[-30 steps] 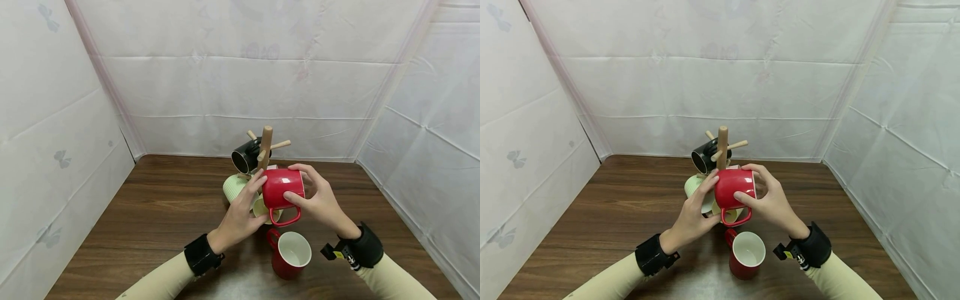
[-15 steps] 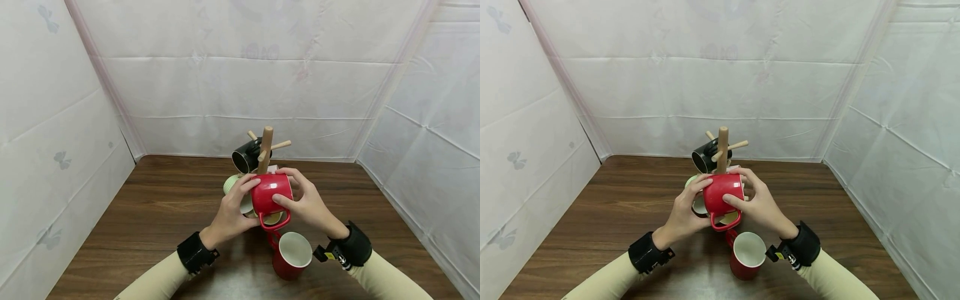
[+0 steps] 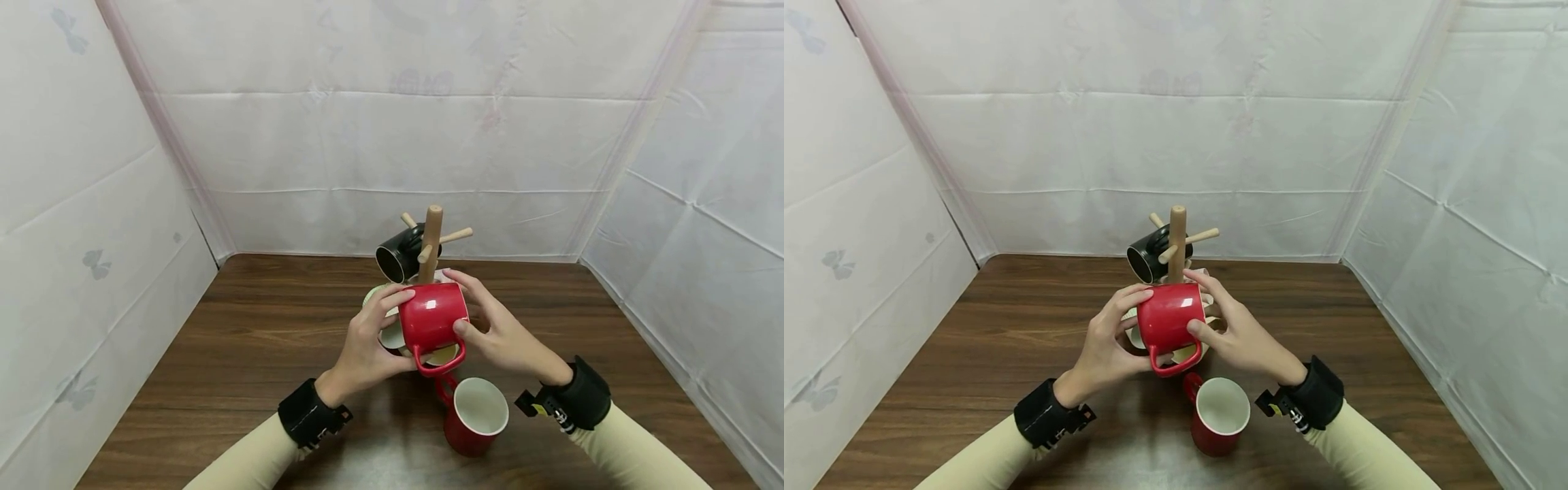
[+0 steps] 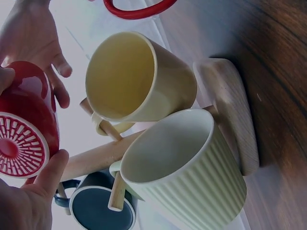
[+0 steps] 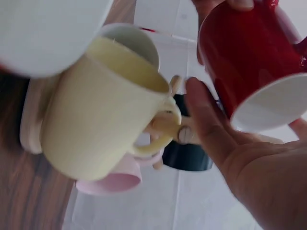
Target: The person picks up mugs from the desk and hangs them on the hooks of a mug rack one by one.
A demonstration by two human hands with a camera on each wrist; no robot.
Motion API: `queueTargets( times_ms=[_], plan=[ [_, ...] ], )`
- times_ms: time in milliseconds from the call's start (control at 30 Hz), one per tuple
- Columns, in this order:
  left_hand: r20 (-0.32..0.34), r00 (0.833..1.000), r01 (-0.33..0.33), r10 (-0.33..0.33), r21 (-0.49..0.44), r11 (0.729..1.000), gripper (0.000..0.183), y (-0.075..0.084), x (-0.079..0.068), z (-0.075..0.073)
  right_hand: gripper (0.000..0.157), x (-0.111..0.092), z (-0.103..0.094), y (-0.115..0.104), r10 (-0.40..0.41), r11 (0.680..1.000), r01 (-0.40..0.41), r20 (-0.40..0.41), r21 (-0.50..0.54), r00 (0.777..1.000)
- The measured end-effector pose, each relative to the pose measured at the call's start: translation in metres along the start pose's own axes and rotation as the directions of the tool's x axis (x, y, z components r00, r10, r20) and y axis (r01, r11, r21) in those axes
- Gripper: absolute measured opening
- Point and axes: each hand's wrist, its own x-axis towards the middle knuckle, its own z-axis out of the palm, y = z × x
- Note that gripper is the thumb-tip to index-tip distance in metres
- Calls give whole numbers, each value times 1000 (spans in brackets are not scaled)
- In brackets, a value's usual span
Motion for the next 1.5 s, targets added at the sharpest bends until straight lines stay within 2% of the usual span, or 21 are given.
queueTargets(
  times_ms=[100, 200, 333, 467, 600, 733, 900, 1233, 1433, 1500],
  plan=[
    [6, 1000, 25, -24, -47, 999, 83, -1, 0, -4, 68, -1, -4, 0, -42, 999, 42, 9, -32, 999],
    [36, 997, 68, -63, -131, 989, 84, -2, 1, -9, 68, -3, -6, 3, -107, 993, 109, 42, -40, 993],
    [79, 990, 134, -119, -226, 965, 84, -4, 2, -14, 79, -2, -6, 5, -190, 980, 194, 70, -51, 979],
    [104, 983, 174, -152, -252, 952, 84, -6, 4, -18, 88, -1, -5, 4, -226, 968, 230, 43, -103, 973],
    [112, 978, 199, -177, -235, 951, 84, -8, 4, -20, 89, -1, -4, 3, -240, 960, 242, 29, -139, 970],
    [112, 973, 221, -201, -214, 951, 83, -8, 4, -20, 89, 1, -4, 4, -249, 958, 250, 24, -138, 968],
    [114, 961, 270, -252, -189, 944, 79, -9, 6, -20, 81, 2, -3, 6, -245, 962, 242, -6, -125, 970],
    [114, 935, 350, -335, -163, 922, 67, -10, 5, -20, 76, 1, 1, 9, -164, 983, 159, -44, -94, 986],
    [113, 911, 411, -397, -168, 896, 58, -8, 7, -19, 74, 2, 3, 11, -125, 989, 121, -46, -80, 991],
    [108, 903, 429, -416, -155, 890, 55, -12, 5, -18, 73, 2, 4, 12, -116, 991, 113, -54, -69, 992]
  ],
)
